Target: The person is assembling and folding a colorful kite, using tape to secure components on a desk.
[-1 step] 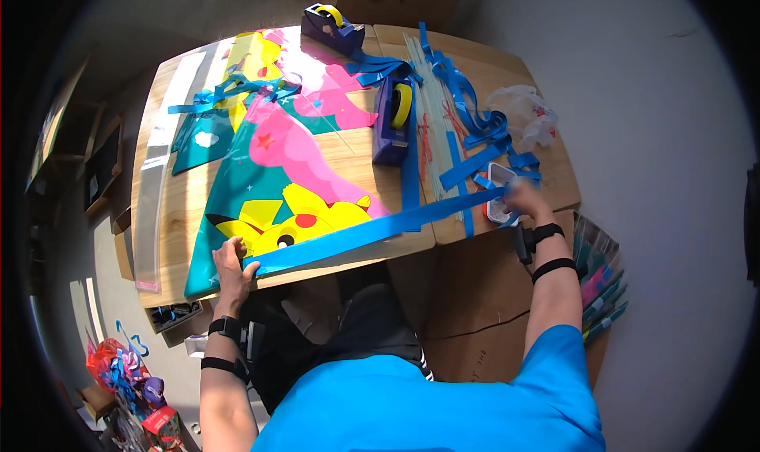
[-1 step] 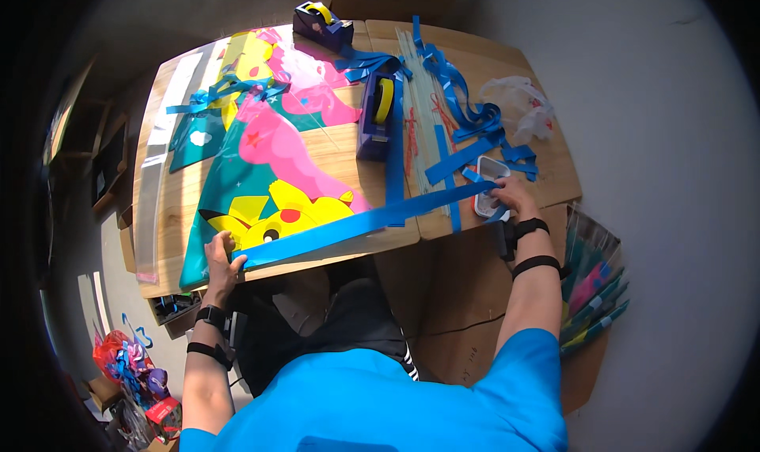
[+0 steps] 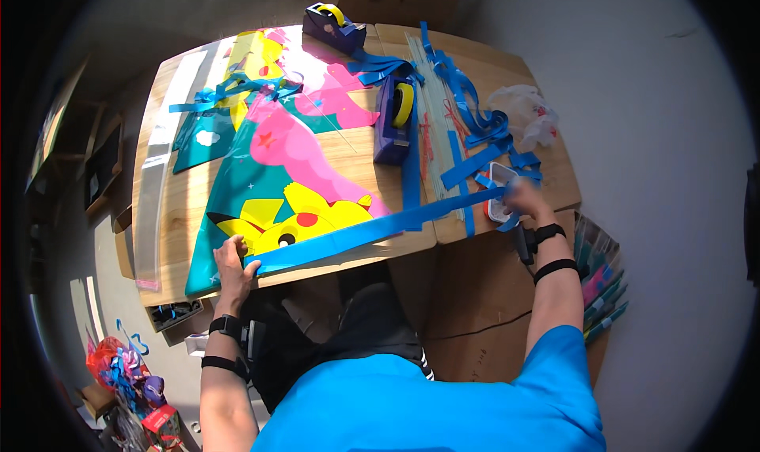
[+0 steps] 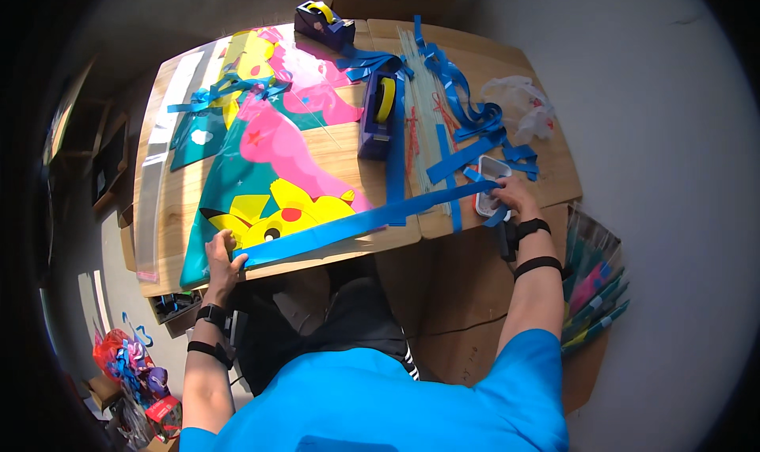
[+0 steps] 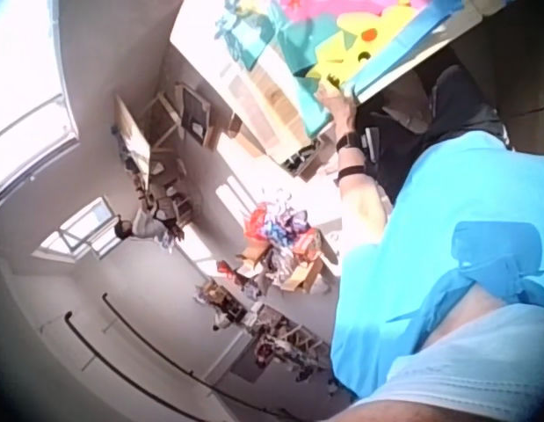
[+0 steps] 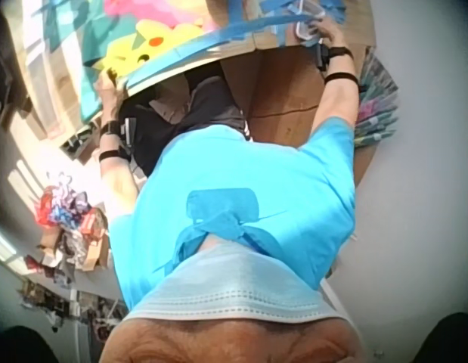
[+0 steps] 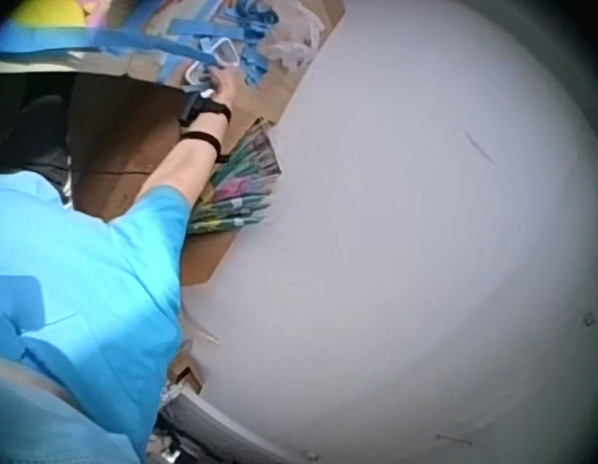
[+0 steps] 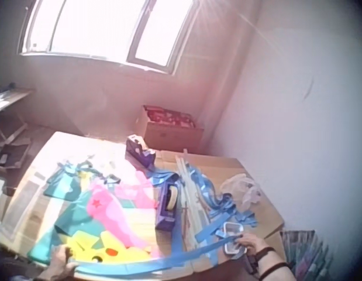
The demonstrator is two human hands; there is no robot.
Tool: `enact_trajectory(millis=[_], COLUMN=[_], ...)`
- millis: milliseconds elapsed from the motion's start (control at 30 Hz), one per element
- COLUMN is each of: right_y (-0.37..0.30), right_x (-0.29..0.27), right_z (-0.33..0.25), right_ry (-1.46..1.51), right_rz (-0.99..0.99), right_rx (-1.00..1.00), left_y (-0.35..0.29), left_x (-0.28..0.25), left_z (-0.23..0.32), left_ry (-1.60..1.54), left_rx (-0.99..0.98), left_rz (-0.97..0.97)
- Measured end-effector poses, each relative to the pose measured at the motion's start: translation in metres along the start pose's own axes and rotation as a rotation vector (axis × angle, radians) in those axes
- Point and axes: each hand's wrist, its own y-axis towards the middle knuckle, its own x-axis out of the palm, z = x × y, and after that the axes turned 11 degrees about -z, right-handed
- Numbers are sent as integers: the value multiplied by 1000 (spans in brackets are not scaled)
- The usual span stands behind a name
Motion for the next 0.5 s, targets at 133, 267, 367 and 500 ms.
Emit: enact_trajectory(millis=[133,267,367,500], right_y=[-15,-27,-30,-48], right_x=[22,35,43,69], right_z=[-32,-74,-100,-160], right_ry=[-32,-435,-505,-476], right_rz=[4,-72,-145,-386], right_rx=[84,98,67,-39], left_y=[1,2,2,2], left_x=[0,1,3,4], left_z=[1,1,-1,-3], left_ry=[18,-6,-22,-30], left_rx=[-17,-16,-13,-14], left_rz=[-7,-12,-10,-2])
